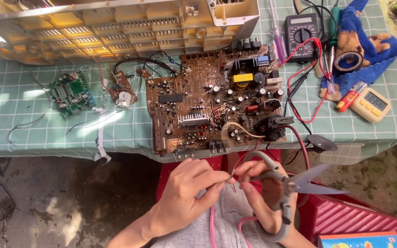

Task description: Stripping insulation from electrical wires using scissors as part of an appliance repair process.

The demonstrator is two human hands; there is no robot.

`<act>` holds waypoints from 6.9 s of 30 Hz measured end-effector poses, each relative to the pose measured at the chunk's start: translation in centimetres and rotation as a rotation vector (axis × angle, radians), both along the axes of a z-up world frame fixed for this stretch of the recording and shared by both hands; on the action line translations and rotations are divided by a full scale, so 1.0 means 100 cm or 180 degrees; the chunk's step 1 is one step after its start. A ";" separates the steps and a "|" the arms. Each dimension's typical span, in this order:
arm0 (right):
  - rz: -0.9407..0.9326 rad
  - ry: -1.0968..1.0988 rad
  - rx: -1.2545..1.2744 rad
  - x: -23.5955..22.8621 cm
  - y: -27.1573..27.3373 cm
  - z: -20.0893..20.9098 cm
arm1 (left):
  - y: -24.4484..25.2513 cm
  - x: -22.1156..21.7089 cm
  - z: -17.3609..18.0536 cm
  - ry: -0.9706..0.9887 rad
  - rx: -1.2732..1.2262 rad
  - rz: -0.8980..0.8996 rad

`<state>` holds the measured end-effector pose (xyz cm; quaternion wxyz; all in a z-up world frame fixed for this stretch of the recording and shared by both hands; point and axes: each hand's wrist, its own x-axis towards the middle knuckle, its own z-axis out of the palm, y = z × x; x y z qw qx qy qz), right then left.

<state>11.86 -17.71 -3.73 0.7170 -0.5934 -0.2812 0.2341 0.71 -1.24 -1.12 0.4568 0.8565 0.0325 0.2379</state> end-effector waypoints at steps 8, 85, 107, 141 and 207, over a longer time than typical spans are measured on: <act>-0.0257 0.0153 0.0002 -0.007 0.002 -0.005 | -0.009 0.001 -0.015 -0.0085 0.1159 0.0137; 0.0653 -0.0220 -0.0421 0.026 -0.052 0.052 | -0.006 0.036 -0.036 -0.1141 0.1167 -0.0962; 0.0011 -0.1769 -0.1666 0.035 -0.028 -0.006 | -0.016 0.024 -0.043 -0.0623 -0.2149 -0.0498; 0.0376 -0.2050 -0.2369 0.037 -0.026 -0.058 | 0.010 0.047 -0.019 -0.0326 -0.0312 -0.0345; -0.0182 -0.2804 -0.2798 0.033 -0.029 -0.073 | 0.005 0.049 -0.047 -0.1274 0.1079 0.0407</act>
